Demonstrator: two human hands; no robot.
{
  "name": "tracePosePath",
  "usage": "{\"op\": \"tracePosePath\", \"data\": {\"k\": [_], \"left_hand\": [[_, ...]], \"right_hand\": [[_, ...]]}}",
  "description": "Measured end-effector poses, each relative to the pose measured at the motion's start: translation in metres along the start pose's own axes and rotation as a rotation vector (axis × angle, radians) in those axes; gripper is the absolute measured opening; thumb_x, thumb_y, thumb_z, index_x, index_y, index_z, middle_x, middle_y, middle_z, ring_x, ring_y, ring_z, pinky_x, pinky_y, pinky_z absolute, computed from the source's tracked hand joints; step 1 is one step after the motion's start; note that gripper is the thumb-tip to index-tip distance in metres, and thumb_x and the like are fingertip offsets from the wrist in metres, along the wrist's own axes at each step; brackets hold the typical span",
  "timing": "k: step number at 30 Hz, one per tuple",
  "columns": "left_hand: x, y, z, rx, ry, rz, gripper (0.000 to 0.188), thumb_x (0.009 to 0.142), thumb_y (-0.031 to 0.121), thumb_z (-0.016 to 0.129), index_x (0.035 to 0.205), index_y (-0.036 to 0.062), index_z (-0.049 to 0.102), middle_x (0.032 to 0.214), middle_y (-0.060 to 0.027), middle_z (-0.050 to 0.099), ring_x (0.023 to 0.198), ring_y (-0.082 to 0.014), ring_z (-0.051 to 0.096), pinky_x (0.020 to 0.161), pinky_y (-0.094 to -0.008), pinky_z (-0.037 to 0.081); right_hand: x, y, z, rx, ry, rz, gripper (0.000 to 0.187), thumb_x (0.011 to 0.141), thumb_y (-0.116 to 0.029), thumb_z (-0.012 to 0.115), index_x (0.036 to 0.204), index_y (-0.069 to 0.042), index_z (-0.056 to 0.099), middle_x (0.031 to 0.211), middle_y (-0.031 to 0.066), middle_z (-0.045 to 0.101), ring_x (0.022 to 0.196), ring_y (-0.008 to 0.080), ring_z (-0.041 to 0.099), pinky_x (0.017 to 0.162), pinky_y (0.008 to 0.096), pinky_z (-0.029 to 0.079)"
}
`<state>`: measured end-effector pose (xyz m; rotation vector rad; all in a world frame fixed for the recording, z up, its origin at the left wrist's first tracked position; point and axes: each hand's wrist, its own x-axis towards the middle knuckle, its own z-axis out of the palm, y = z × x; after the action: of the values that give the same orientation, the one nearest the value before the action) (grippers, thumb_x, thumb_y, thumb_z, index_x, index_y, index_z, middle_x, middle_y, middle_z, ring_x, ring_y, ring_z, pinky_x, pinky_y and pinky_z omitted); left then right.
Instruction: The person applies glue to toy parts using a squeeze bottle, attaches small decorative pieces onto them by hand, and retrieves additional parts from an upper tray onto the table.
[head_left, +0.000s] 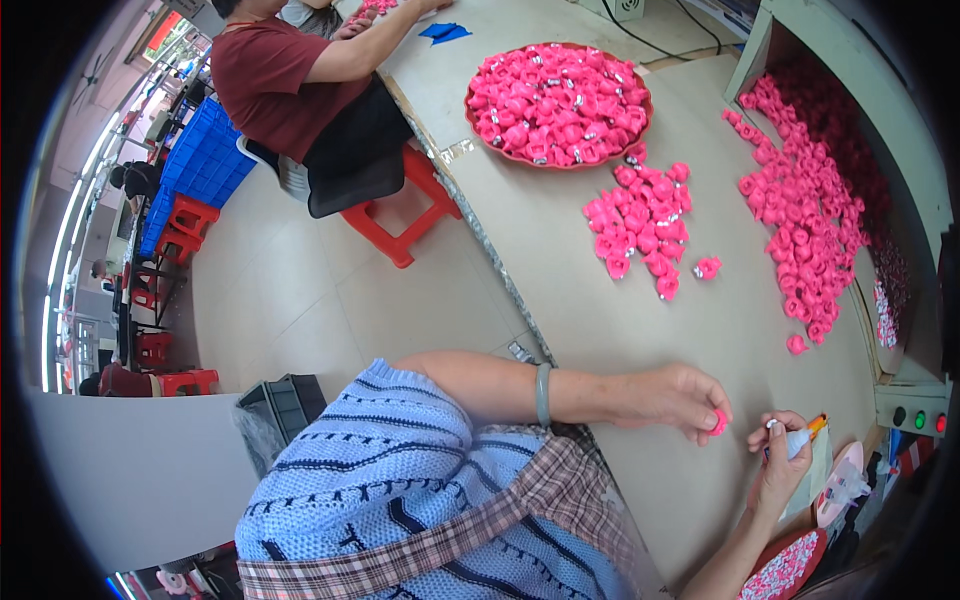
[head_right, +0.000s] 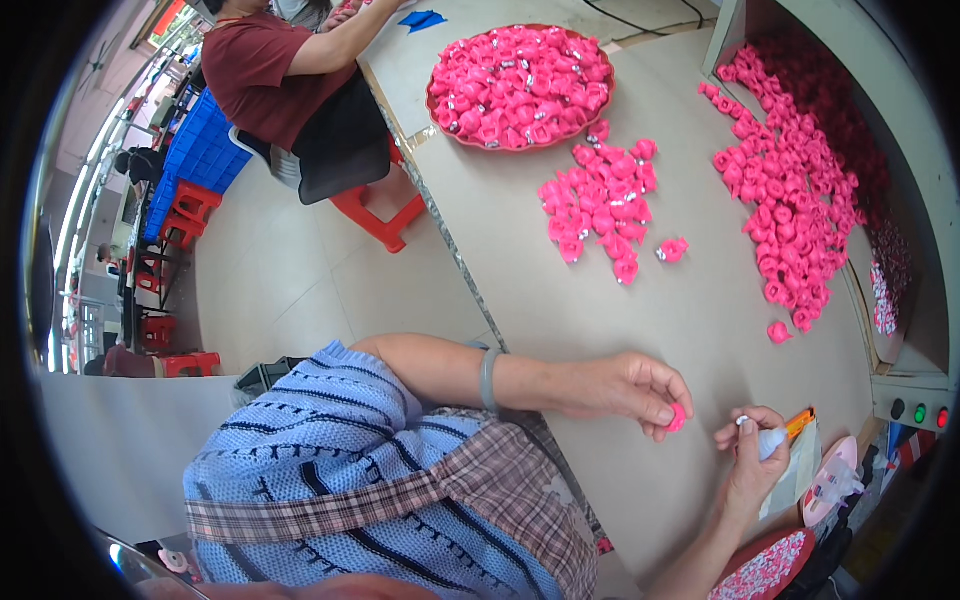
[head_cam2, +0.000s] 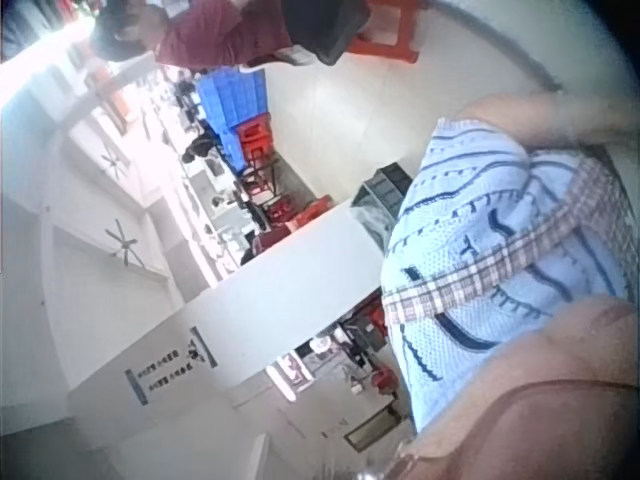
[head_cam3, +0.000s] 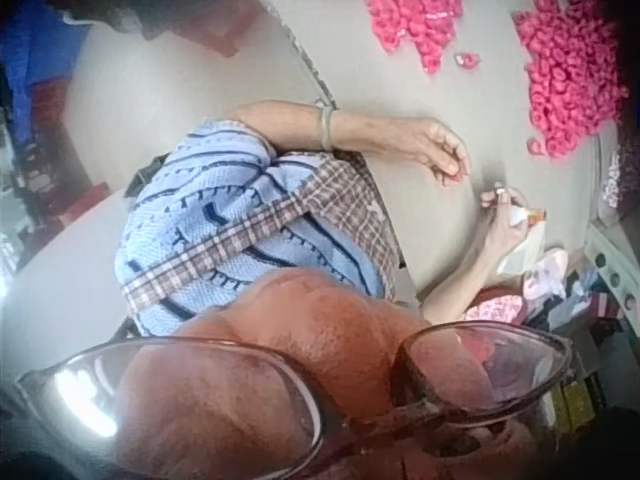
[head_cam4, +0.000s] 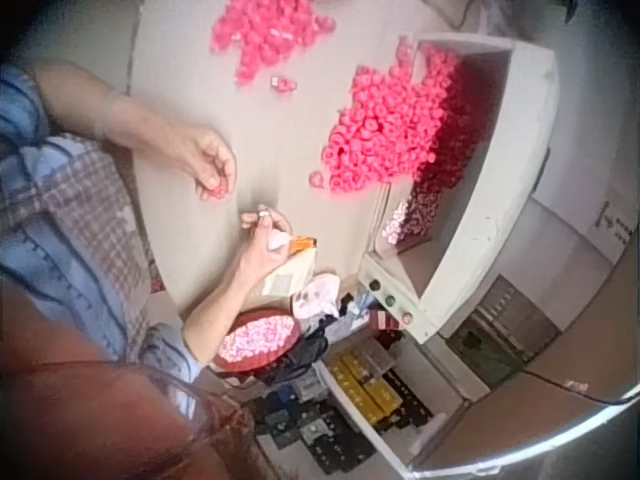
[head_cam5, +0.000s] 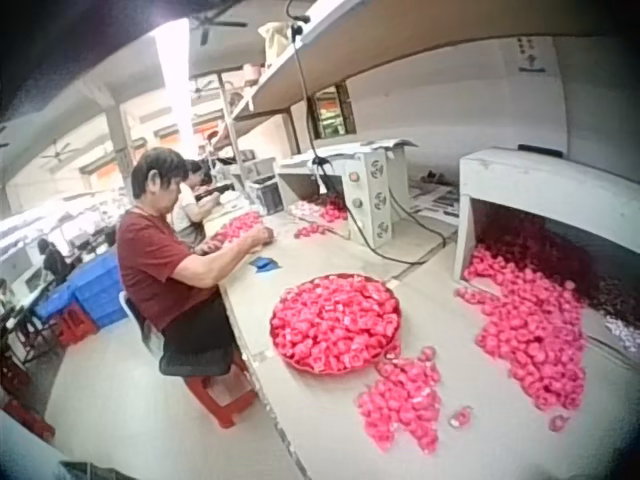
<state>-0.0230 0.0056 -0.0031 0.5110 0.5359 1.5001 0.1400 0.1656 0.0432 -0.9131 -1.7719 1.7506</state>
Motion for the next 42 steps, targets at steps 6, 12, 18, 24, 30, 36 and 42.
{"op": "tracePosePath", "data": {"k": [6,12,18,24,30,36,42], "left_hand": [[0.0,-0.003,0.005,0.045,0.047,0.004,0.019,0.092,0.011,0.058,0.108,-0.0001,0.06,0.093,-0.0041,0.062,0.083,-0.0121,0.061,0.075,-0.0258,0.05],[0.001,-0.003,0.012,0.039,0.084,-0.013,0.021,0.092,0.011,0.058,0.11,0.0015,0.059,0.093,-0.0049,0.063,0.083,-0.0124,0.062,0.074,-0.0263,0.051],[-0.001,0.004,0.009,0.135,0.221,-0.06,0.021,0.091,0.008,0.057,0.11,0.0012,0.061,0.099,-0.0069,0.065,0.082,-0.0125,0.062,0.076,-0.0266,0.051],[0.002,0.006,0.011,0.123,0.243,-0.045,0.022,0.09,0.01,0.061,0.11,0.0002,0.062,0.095,-0.0062,0.065,0.078,-0.0121,0.061,0.074,-0.0256,0.052],[0.005,-0.001,0.019,0.226,0.271,-0.063,0.022,0.09,0.009,0.062,0.108,-0.0016,0.062,0.09,-0.0068,0.066,0.075,-0.0116,0.062,0.071,-0.0242,0.052],[0.003,-0.002,0.024,0.333,0.274,-0.039,0.021,0.09,0.008,0.061,0.107,-0.0035,0.062,0.09,-0.0084,0.066,0.075,-0.0108,0.062,0.07,-0.0231,0.052],[0.004,-0.003,0.024,0.434,0.301,-0.035,0.019,0.089,0.008,0.062,0.106,-0.0015,0.064,0.086,-0.0074,0.067,0.071,-0.0111,0.061,0.063,-0.0225,0.05]], "right_hand": [[-0.02,0.01,0.012,0.079,-0.053,0.062,0.004,0.09,-0.002,0.054,0.094,-0.003,0.054,0.078,0.008,0.058,0.059,0.0106,0.052,0.054,0.0227,0.043],[-0.037,0.012,0.004,0.16,0.007,0.182,0.008,0.088,0.0,0.057,0.095,0.001,0.056,0.078,0.01,0.061,0.061,0.0122,0.054,0.055,0.0241,0.046],[-0.033,0.011,0.016,0.188,-0.079,0.18,0.019,0.084,0.002,0.061,0.103,0.007,0.059,0.085,0.0129,0.066,0.068,0.015,0.063,0.063,0.024,0.051],[-0.041,0.007,0.028,0.191,-0.085,0.028,0.021,0.083,0.005,0.063,0.103,0.006,0.06,0.086,0.0117,0.067,0.071,0.0136,0.064,0.064,0.0233,0.052],[-0.045,0.005,0.025,-0.136,-0.058,-0.111,0.019,0.078,0.004,0.069,0.096,-0.001,0.066,0.08,0.0058,0.066,0.07,0.0107,0.063,0.058,0.0221,0.05],[-0.041,0.012,0.027,-0.393,-0.045,-0.472,0.025,0.07,0.005,0.073,0.093,-0.003,0.067,0.076,0.0065,0.066,0.065,0.0137,0.063,0.054,0.0241,0.048],[-0.04,0.012,0.029,-0.47,-0.047,-0.548,0.025,0.069,0.005,0.074,0.092,-0.004,0.067,0.076,0.007,0.066,0.066,0.0156,0.064,0.055,0.0253,0.05]]}}
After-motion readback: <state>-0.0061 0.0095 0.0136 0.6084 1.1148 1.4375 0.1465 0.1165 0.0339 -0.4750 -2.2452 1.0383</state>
